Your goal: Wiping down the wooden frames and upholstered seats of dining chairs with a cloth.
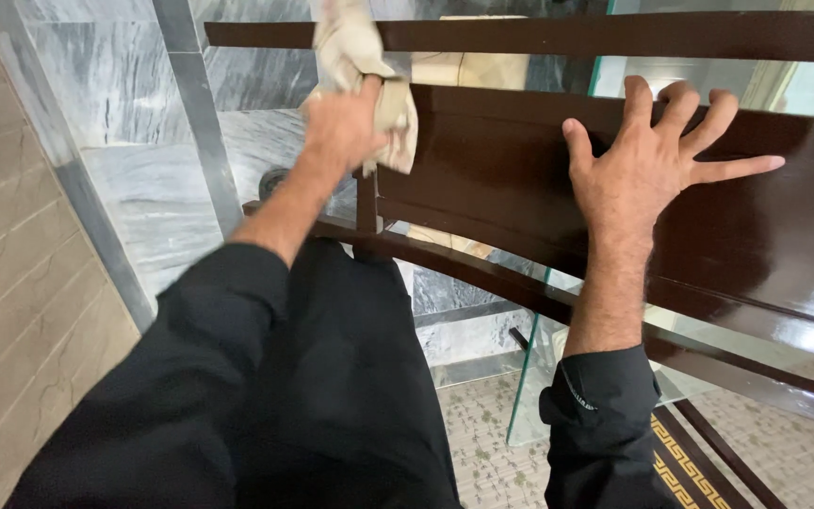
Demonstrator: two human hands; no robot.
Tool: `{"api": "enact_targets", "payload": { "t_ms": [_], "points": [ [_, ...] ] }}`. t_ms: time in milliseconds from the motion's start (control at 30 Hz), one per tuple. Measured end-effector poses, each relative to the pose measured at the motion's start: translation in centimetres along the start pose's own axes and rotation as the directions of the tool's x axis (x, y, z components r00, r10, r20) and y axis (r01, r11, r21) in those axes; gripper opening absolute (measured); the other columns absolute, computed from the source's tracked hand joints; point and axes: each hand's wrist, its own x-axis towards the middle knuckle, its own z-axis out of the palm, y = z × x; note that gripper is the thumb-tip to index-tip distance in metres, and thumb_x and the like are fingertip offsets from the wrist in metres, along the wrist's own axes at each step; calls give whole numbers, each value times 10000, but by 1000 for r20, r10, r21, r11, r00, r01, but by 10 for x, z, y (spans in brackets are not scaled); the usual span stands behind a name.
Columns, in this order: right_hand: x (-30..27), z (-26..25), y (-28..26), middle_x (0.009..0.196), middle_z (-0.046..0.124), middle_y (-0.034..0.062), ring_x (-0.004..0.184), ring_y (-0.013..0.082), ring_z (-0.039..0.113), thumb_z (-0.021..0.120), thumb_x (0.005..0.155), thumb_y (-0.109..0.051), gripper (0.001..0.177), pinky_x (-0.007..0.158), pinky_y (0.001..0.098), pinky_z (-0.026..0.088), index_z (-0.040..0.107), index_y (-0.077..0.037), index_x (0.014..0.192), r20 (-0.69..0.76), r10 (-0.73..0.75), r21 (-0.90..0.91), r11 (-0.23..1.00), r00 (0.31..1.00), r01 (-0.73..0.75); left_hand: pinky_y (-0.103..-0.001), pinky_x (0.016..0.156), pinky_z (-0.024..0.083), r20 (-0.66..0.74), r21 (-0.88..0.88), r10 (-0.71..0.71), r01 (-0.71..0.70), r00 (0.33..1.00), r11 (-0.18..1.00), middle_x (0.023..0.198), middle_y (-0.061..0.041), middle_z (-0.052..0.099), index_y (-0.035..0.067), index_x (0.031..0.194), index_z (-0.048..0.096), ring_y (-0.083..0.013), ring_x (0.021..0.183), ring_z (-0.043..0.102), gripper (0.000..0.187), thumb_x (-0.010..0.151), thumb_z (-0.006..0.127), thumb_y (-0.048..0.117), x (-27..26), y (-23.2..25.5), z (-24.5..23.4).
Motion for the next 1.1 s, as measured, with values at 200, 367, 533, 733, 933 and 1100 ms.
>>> {"api": "enact_targets", "payload": {
  "t_ms": [200, 367, 533, 733, 933, 1100],
  "points": [
    [-5, 24, 17, 1382, 460, 169, 1464, 507, 163, 758, 952, -512, 543, 909, 914, -170, 678, -127, 1327, -98, -126, -110, 987, 987, 115, -431, 516, 590, 121, -233, -56, 83, 991, 969, 741, -161, 683, 20, 1508, 360, -298, 608, 691, 902, 945, 608, 680, -82, 31, 63],
    [-10, 37, 32, 1442, 464, 149, 1524, 502, 136, 701, 969, -493, 498, 947, 914, -177, 651, -144, 1321, -78, -139, -149, 981, 987, 127, -436, 688, 626, -115, -106, 101, -113, 988, 988, 895, -156, 734, 50, 1374, 503, -310, 836, 727, 783, 831, 719, 570, -98, 20, 125],
    [-8, 25, 28, 1453, 455, 187, 1498, 530, 128, 691, 1007, -515, 549, 911, 922, -176, 643, -105, 1370, -51, -153, -98, 984, 987, 148, -453, 611, 620, -128, -55, 58, -66, 990, 996, 894, -213, 725, 19, 1430, 465, -351, 842, 715, 796, 943, 705, 600, -54, 12, 83],
    [-22, 15, 15, 1708, 331, 173, 1564, 506, 6, 688, 1007, -491, 643, 1003, 924, -171, 531, -151, 1530, 80, -108, -130, 985, 991, 118, -416, 583, 620, -112, 25, 95, -93, 989, 995, 968, -225, 714, 112, 1446, 458, -344, 857, 687, 771, 811, 828, 346, -38, -5, 72],
    [-80, 6, -11, 1774, 119, 209, 1635, 429, 64, 792, 1037, -540, 858, 1212, 759, -85, 418, -133, 1693, 248, -185, 108, 981, 951, 163, -422, 734, 617, -271, 60, 226, -218, 936, 974, 1051, -107, 728, 265, 1252, 586, -324, 1000, 714, 509, 801, 801, 363, -98, -1, 95],
    [-156, 12, -30, 1732, 248, 196, 1597, 390, 226, 790, 1018, -356, 766, 1294, 636, 108, 426, -76, 1631, 166, -149, 267, 958, 975, 101, -427, 722, 589, 259, 34, 311, -330, 914, 943, 909, -96, 742, 276, 1366, 583, -285, 836, 734, 638, 796, 800, 462, -141, 25, 79]
  ]
}}
